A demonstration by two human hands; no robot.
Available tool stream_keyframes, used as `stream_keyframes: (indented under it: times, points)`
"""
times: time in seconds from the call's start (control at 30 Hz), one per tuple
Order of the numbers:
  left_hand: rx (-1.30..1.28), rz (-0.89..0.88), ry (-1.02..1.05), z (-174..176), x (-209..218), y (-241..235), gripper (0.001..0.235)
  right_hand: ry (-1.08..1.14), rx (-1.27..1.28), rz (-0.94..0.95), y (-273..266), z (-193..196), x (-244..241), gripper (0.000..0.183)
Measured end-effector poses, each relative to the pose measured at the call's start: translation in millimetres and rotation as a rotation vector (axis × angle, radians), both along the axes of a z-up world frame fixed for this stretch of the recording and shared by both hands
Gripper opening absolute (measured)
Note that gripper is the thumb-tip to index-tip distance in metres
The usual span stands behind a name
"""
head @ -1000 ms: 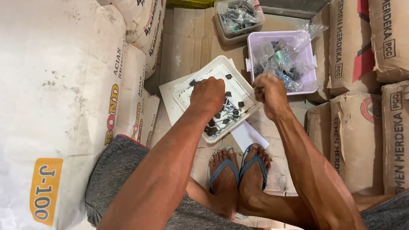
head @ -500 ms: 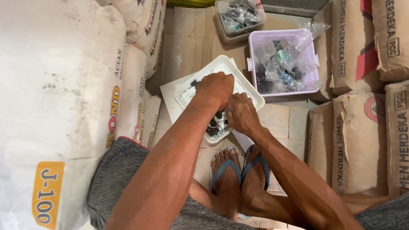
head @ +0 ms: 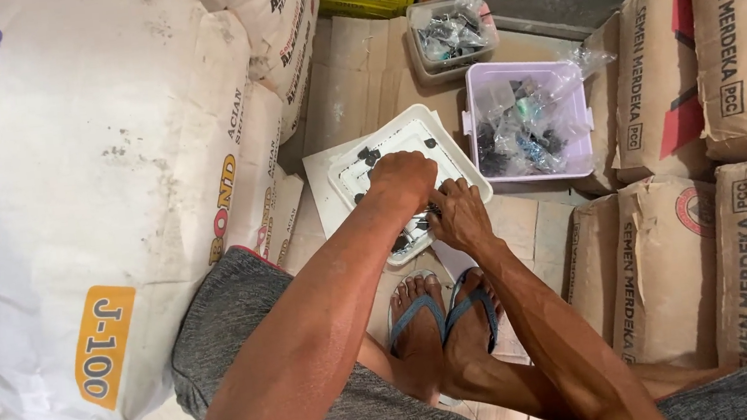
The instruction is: The person is sorting and assembling small hardware components like screws and nuts into a tray.
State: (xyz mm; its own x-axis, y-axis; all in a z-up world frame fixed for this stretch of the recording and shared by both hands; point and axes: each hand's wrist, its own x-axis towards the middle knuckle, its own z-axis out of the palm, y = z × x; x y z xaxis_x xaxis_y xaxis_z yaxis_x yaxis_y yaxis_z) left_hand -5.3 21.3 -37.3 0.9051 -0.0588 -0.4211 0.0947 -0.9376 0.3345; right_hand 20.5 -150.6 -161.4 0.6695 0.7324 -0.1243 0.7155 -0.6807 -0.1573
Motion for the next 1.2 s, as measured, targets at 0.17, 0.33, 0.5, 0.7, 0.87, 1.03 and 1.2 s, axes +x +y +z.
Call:
stream_keyframes:
  times: [0.17,0.33,0.5,0.7,0.87,1.03,1.2]
  points:
    - [0.024,-0.015,0.045,0,-4,-2,0.016,0.01,0.074,-0.013,-3,-17,9,0.006]
    - [0.033,-0.01,0.04,11,-5,0,0.015,0.117,0.243,-0.104,-11,-17,20,0.006]
    - [-0.002,0.077,0.04,15,-1,-4,0.015,0.318,0.343,-0.138,8,-23,2,0.014]
    - [0.031,-0.014,0.029,17,-6,-4,0.014,0.111,0.23,0.046,21,-48,-24,0.02]
    - [0.059,-0.023,0.013,7,1,-2,0.012,0.045,0.272,0.106,24,-96,-23,0.024]
    - [0.04,-0.002,0.034,9,-2,2,0.01,-0.06,0.222,0.136,24,-121,-24,0.017]
    - [0.03,0.022,0.052,31,-11,1,0.008,0.352,0.373,-0.129,23,-41,-14,0.019]
